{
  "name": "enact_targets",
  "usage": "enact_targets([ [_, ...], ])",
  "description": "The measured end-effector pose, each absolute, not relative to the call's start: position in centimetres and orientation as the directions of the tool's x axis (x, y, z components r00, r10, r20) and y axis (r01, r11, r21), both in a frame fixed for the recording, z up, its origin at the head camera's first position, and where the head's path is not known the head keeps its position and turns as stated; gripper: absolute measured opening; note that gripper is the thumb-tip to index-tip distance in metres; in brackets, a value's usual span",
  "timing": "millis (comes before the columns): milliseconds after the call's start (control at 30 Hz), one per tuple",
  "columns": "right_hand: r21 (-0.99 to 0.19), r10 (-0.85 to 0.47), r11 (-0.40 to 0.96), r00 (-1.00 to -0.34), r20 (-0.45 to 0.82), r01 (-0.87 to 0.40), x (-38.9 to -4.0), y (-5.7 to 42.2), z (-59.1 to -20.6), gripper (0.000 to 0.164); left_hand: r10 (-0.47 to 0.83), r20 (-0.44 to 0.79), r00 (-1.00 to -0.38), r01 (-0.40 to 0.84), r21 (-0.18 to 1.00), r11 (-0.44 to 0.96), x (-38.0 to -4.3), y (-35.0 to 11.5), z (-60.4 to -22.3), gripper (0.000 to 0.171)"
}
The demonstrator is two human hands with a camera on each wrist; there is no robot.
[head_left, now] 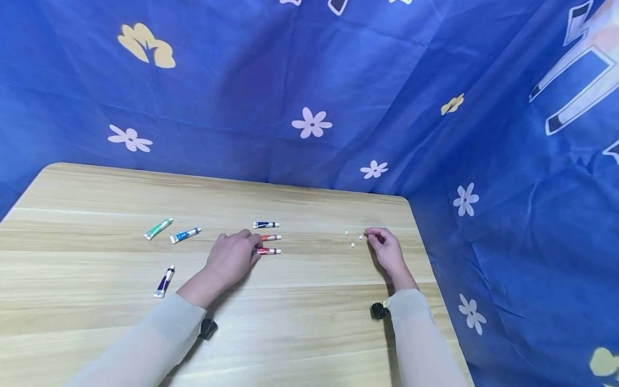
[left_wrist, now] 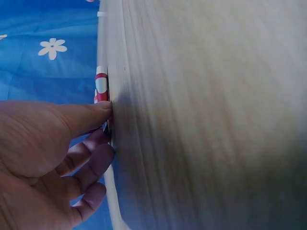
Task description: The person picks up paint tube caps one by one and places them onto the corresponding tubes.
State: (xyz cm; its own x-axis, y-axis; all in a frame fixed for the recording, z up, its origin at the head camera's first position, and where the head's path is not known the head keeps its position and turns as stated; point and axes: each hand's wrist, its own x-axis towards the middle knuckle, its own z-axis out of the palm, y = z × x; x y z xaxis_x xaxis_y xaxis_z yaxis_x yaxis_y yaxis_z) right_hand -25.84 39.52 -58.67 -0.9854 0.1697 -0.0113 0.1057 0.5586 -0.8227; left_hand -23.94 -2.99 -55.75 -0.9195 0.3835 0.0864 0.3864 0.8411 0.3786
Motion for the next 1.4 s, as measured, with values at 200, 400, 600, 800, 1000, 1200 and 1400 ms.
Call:
enact_targets([
  [200,-0.808,0.159,0.576,-0.987,-0.036,0.122,-26.1,39.8,-58.7,0.022,0.379,0.097,-0.92,0.384,0.412,0.827,-24.1,-2.8,-56.0,0.018],
  [400,-0.763,0.116,0.638,-0.993,-0.035,0.102,-26.4,40.1,-59.1,0.021,0.366,0.108,-0.924,0.376,0.42,0.826,-24.0,-3.0,-56.2,0.022],
  [600,-0.712,0.074,0.698,-0.997,-0.029,0.073,-26.7,40.0,-59.3,0.024,0.327,0.096,-0.94,0.332,0.467,0.819,-23.0,-3.9,-55.6,0.027],
  [800,-0.708,0.058,0.702,-0.997,-0.054,0.079,-26.6,39.8,-59.1,0.026,0.266,0.063,-0.962,0.26,0.51,0.82,-21.7,-5.6,-54.5,0.03],
  [1000,-0.708,0.063,0.701,-0.996,-0.06,0.087,-26.5,39.6,-58.8,0.025,0.157,0.033,-0.987,0.151,0.526,0.837,-20.6,-9.1,-53.7,0.035],
  [1200,-0.711,0.066,0.697,-0.996,-0.063,0.091,-26.5,39.5,-58.8,0.022,0.036,-0.02,-0.999,0.02,0.523,0.852,-19.2,-13.9,-54.3,0.038],
  [1400,-0.714,0.071,0.695,-0.996,-0.052,0.087,-26.4,39.2,-58.9,0.02,-0.024,-0.082,-0.996,-0.063,0.505,0.861,-18.0,-17.7,-55.4,0.043],
])
